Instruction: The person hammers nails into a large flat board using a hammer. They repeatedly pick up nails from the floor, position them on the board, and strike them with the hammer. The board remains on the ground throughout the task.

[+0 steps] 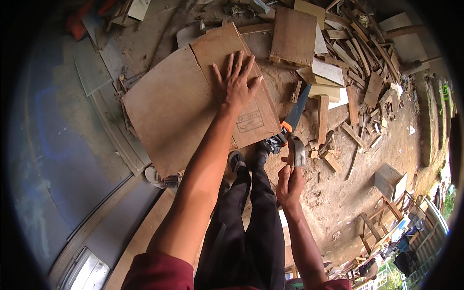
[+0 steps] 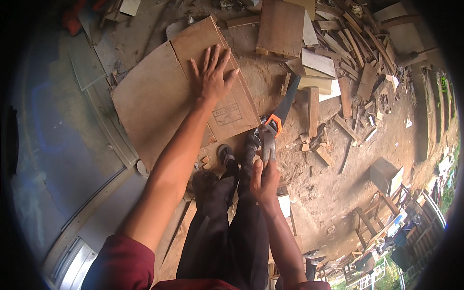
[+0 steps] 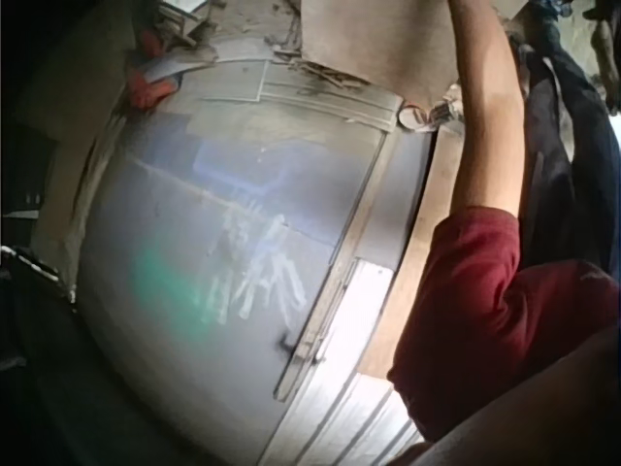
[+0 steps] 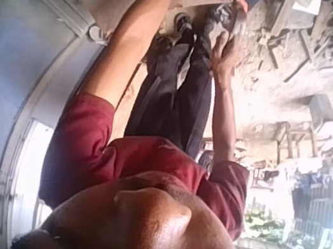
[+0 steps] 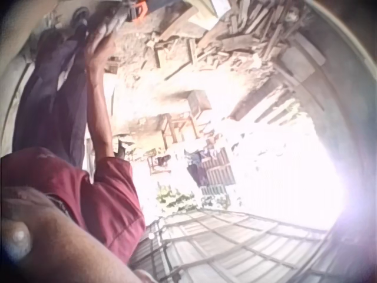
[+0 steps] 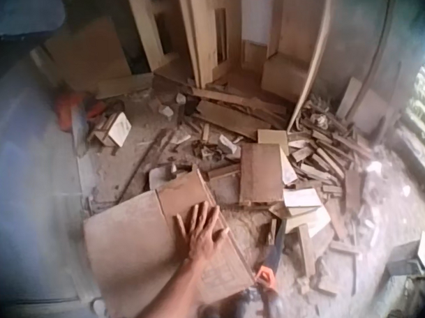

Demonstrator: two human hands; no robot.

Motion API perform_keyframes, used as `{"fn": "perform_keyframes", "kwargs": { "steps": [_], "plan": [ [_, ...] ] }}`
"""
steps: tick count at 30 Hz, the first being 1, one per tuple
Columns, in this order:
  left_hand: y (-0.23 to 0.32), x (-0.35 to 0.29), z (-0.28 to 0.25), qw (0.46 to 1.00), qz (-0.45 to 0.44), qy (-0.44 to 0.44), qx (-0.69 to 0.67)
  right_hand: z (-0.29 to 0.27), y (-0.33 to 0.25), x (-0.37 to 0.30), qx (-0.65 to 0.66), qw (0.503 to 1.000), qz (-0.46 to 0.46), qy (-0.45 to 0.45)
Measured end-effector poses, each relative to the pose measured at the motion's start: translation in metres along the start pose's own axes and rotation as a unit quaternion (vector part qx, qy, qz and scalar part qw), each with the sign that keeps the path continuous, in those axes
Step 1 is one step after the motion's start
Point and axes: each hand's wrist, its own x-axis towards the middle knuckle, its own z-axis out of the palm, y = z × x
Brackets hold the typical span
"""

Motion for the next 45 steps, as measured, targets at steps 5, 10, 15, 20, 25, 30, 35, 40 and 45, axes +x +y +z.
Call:
{"fn": "perform_keyframes", "kwargs": {
  "steps": [5,10,15,20,25,30,35,40,45],
  "plan": [
    [-0.004,0.002,-0.002,1.000,0.000,0.010,0.019,0.004,0.025,-0.001,0.018,0.991,0.095,-0.088],
    [-0.004,-0.001,0.001,1.000,-0.001,0.010,-0.011,0.020,0.018,0.002,-0.052,0.991,0.095,-0.074],
    [-0.005,0.001,0.001,1.000,-0.002,0.008,-0.014,0.019,0.041,-0.009,0.046,0.996,-0.005,-0.078],
    [-0.004,0.001,0.001,1.000,-0.002,0.015,-0.007,0.027,0.045,-0.008,0.000,0.998,0.033,-0.055],
    [-0.005,-0.001,0.003,1.000,0.004,0.019,0.001,0.030,0.038,-0.007,-0.017,0.999,0.016,-0.040],
    [-0.006,0.002,-0.001,1.000,0.005,0.005,0.013,0.022,0.046,-0.022,0.000,0.998,-0.059,-0.013],
    [-0.004,0.001,0.000,1.000,0.007,0.006,0.015,0.036,0.040,-0.006,-0.162,0.984,0.065,-0.048],
    [-0.008,0.002,0.000,1.000,0.010,0.013,0.014,0.029,0.028,-0.014,-0.034,0.984,-0.171,0.017],
    [-0.006,0.002,-0.001,0.999,0.009,-0.003,0.033,0.037,0.014,0.002,-0.074,0.997,0.030,-0.007]
  ]
}}
